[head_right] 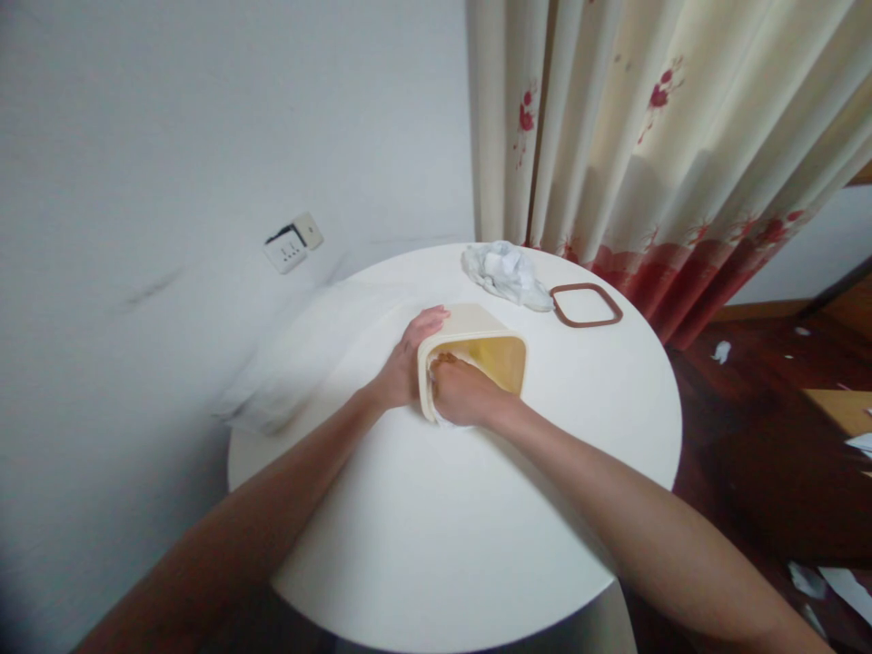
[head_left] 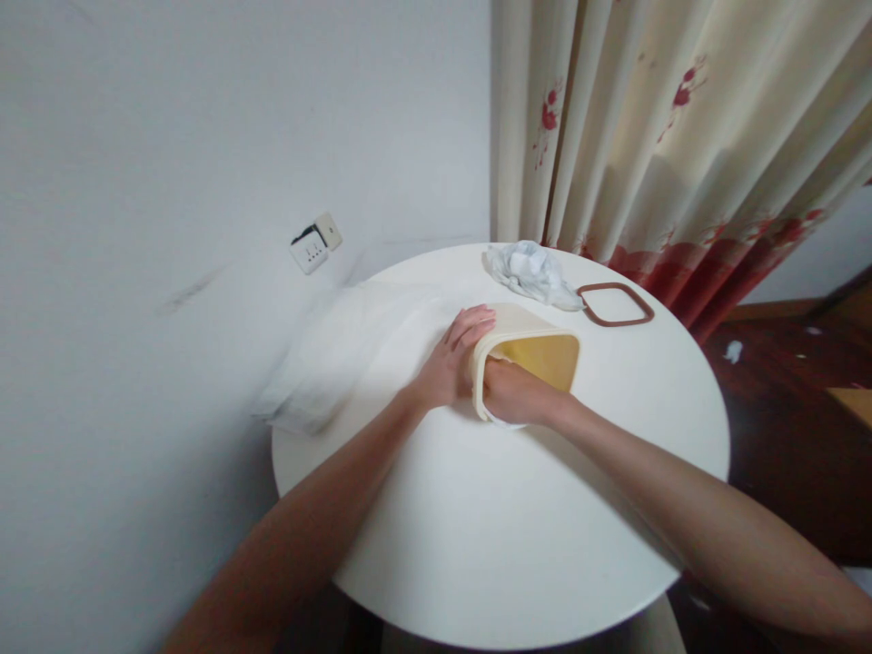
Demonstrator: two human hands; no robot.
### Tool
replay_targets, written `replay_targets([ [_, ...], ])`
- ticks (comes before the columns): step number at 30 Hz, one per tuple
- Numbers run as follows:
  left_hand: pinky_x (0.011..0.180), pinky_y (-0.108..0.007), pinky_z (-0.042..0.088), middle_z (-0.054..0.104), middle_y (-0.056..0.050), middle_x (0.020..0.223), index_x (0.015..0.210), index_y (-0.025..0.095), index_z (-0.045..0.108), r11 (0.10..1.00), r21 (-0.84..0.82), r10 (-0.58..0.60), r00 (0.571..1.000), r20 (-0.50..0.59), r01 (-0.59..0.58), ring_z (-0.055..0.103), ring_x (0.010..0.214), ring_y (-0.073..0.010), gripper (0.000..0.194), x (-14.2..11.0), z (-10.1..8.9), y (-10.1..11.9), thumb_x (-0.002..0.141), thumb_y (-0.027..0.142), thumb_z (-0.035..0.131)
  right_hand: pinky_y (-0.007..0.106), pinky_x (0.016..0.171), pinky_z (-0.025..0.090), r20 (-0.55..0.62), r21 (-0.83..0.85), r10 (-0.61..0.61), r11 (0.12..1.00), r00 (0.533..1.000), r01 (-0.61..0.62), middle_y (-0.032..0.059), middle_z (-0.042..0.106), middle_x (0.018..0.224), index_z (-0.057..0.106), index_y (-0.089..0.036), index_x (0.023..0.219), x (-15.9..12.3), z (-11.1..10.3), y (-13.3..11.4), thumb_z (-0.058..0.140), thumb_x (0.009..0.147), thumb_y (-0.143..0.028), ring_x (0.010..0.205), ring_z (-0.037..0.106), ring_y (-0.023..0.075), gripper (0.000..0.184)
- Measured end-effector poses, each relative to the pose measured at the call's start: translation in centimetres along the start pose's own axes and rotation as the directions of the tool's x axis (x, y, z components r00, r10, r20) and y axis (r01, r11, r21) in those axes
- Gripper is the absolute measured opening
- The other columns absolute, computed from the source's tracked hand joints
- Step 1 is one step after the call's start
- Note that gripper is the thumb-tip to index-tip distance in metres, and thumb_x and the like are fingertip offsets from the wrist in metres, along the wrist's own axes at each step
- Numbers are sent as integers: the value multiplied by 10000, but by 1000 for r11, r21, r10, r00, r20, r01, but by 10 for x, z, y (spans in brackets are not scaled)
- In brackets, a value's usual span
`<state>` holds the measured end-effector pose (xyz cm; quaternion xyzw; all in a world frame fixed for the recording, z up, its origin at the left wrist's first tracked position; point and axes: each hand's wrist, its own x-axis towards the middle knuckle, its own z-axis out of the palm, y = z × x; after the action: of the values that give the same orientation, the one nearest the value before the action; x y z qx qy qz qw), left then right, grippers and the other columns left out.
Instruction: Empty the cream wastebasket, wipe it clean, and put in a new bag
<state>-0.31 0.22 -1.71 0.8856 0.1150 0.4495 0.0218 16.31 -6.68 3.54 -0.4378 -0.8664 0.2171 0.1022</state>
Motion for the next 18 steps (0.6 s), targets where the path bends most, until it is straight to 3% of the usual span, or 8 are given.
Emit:
replay_targets([
  [4, 1196, -678, 375, 476, -167, 1501, 1576, 309, 254, 1000, 18, -4, 1000, -1, 4, 434, 1463, -369, 845, 0, 0, 0, 874, 396, 717, 337, 903, 503, 9, 1, 28, 1000, 1000, -28, 222, 733, 1167, 682, -73, 1110, 4, 4, 6, 554, 891, -144, 1062, 702, 284, 264],
  [8, 1194, -675, 376, 479, -166, 1504, 1575, 316, 262, 1000, 19, -7, 1000, 6, 7, 441, 1457, -371, 858, 1, 0, 2, 864, 393, 737, 378, 907, 530, 4, -110, 165, 980, 986, -164, 264, 681, 1299, 638, -49, 1277, 2, 3, 2, 525, 925, -166, 1136, 701, 320, 387],
  [12, 1199, -681, 366, 483, -169, 1503, 1578, 309, 261, 1000, 25, -1, 1000, 14, 0, 449, 1451, -369, 879, 2, 0, 2, 853, 376, 755, 412, 872, 553, 19, -228, 262, 941, 965, -251, 271, 698, 1268, 646, -46, 1301, -5, -2, -8, 510, 948, -170, 1117, 710, 350, 398],
  [18, 1176, -654, 412, 495, -183, 1481, 1564, 282, 288, 1000, -2, -8, 1000, -20, 8, 455, 1447, -363, 839, 1, 0, 1, 867, 360, 747, 395, 907, 531, 50, -237, 201, 954, 978, -184, 281, 715, 1186, 716, -46, 1149, -11, -7, -13, 573, 911, -170, 1121, 698, 351, 304],
])
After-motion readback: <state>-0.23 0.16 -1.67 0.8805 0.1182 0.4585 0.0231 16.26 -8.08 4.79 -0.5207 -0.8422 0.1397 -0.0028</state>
